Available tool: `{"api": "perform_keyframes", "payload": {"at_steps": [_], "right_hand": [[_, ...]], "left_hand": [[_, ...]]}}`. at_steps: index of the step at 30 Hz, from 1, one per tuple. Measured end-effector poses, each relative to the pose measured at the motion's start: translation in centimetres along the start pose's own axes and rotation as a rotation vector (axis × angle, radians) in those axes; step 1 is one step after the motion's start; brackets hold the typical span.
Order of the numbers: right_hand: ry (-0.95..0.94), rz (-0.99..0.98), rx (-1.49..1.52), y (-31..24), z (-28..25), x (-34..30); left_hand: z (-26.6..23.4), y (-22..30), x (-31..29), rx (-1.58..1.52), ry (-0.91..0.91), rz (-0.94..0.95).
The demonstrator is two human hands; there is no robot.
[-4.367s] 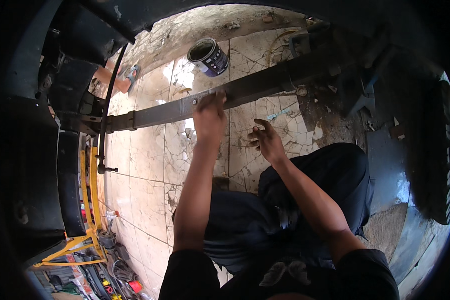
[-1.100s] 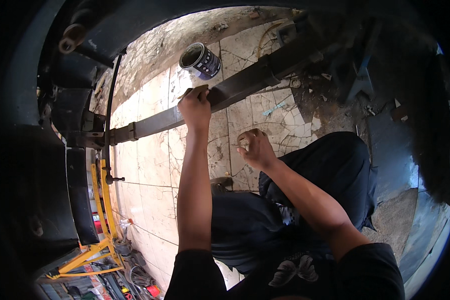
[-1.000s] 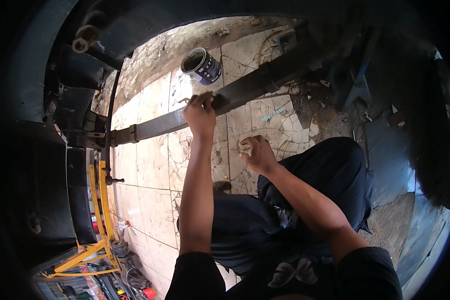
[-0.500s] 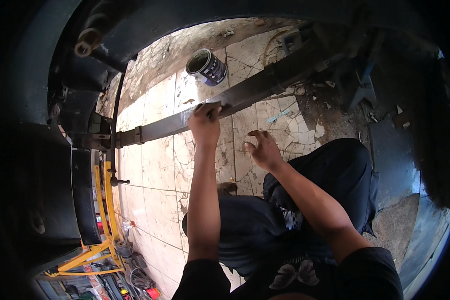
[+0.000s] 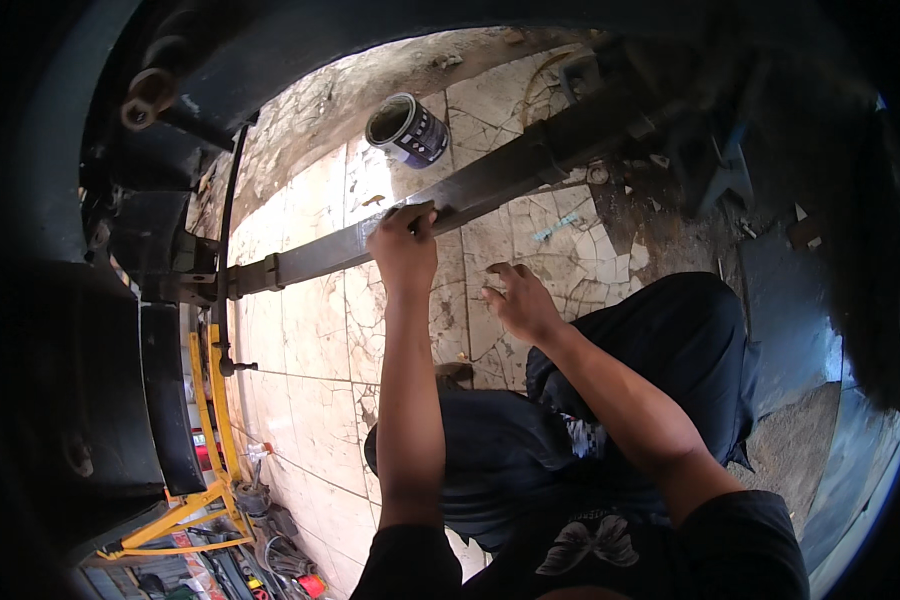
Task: The person sits on the floor under a vehicle and repeatedly scrubs a metal beam with a small abrasive pad. They wipe the beam back and forth, occasionally pausing to adjust the pad or inspect the surface.
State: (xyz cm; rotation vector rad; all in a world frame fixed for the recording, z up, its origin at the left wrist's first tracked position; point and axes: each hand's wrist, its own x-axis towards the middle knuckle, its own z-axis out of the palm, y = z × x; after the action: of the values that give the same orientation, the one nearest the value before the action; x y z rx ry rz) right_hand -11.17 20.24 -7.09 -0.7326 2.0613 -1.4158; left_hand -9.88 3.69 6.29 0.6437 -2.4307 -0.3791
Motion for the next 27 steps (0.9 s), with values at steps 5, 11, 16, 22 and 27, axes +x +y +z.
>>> {"api": "perform_keyframes", "payload": {"at_steps": [5, 11, 16, 22, 27], "right_hand": [[-0.059, -0.011, -0.019, 0.0, 1.5, -0.2], [-0.034, -0.101, -0.059, -0.2, 1.8, -1.3], [0.076, -0.193, 0.028, -2.6, -1.7, -3.0], [0.135, -0.349, 0.137, -14.9, -9.3, -9.2], [0.046, -0.546, 0.131, -15.5, -12.6, -9.5]], "left_hand": [[1.3, -0.7, 0.7, 0.019, 0.131, 0.036], [2.2, -1.3, 2.8, 0.043, 0.108, 0.018], [1.2, -0.9, 0.6, -0.036, 0.079, 0.001], [1.4, -1.8, 1.8, 0.025, 0.017, -0.067], [2.5, -1.8, 1.1, -0.037, 0.111, -0.087]]}}
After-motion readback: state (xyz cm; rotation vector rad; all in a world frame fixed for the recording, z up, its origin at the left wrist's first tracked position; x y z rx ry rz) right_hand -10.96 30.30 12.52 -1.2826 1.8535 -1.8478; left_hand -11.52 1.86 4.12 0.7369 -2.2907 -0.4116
